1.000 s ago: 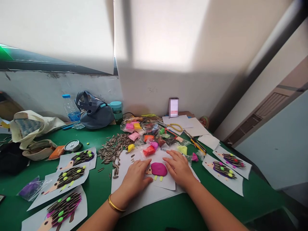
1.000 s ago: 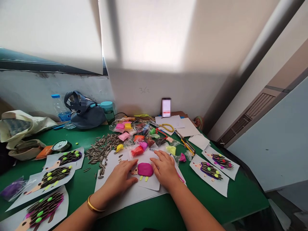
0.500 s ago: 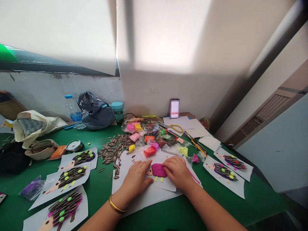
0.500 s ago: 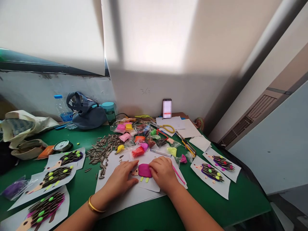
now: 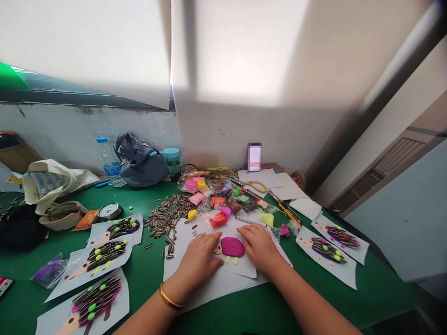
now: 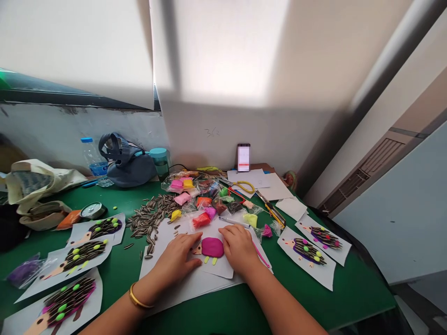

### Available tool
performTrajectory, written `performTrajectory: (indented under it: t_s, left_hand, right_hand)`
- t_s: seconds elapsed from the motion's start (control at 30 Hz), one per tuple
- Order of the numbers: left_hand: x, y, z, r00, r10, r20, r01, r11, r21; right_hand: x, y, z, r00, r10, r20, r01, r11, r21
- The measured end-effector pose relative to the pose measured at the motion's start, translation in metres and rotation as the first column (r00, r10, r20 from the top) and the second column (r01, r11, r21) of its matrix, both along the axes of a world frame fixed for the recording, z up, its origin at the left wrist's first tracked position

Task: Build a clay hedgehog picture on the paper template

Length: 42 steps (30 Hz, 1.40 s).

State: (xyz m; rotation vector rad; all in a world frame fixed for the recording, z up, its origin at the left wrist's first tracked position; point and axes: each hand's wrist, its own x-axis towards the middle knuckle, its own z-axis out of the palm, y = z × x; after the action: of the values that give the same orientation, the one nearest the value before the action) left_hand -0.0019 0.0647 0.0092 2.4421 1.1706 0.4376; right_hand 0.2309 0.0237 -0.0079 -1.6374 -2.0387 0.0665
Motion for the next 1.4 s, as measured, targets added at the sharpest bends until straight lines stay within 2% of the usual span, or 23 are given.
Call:
performTrajectory:
  t_s: [0.13,0.3,0.57,0.8,1.03,1.17,1.4]
  left_hand:
    - [0.001,-0.002,0.003,1.0,-0.006,-0.025,0.006,1.0,0.006]
    - [0.002,-0.005,0.003,0.999,-0.002,-0.046,0.003,1.0,0.017]
    - [0.002,-0.004,0.003,0.999,-0.005,-0.042,0.005,1.0,-0.005]
    - [0.001,-0.006,0.005,0.999,-0.007,-0.039,0.007,1.0,-0.018]
    - [0.0,-0.004,0.001,1.0,-0.01,-0.03,0.009,1.0,-0.01]
    - [-0.001,-0.005,0.0,1.0,-0.017,-0.016,0.017,1.0,-0.004]
    - [0.0,-0.005,0.001,0.999,-0.019,-0.026,0.019,1.0,0.003]
  right_hand:
    - [0.006,0.003,-0.006,1.0,-0.006,0.008,0.007,1.0,-0.026]
    - [0.006,0.001,-0.005,1.0,0.012,-0.01,-0.012,0.999,-0.04]
    - [-0.003,-0.006,0.006,0.997,0.067,0.05,-0.06,0.991,-0.122]
    - [-0.009,-0.011,0.02,0.972,0.184,0.146,-0.145,0.959,-0.244]
    - [-0.015,-0.009,0.017,0.929,0.315,0.194,-0.269,0.935,-0.23]
    - [-0.018,-0.007,0.014,0.925,0.322,0.204,-0.291,0.942,-0.167]
    - [-0.023,-0.005,0.015,0.928,0.31,0.205,-0.27,0.941,-0.204]
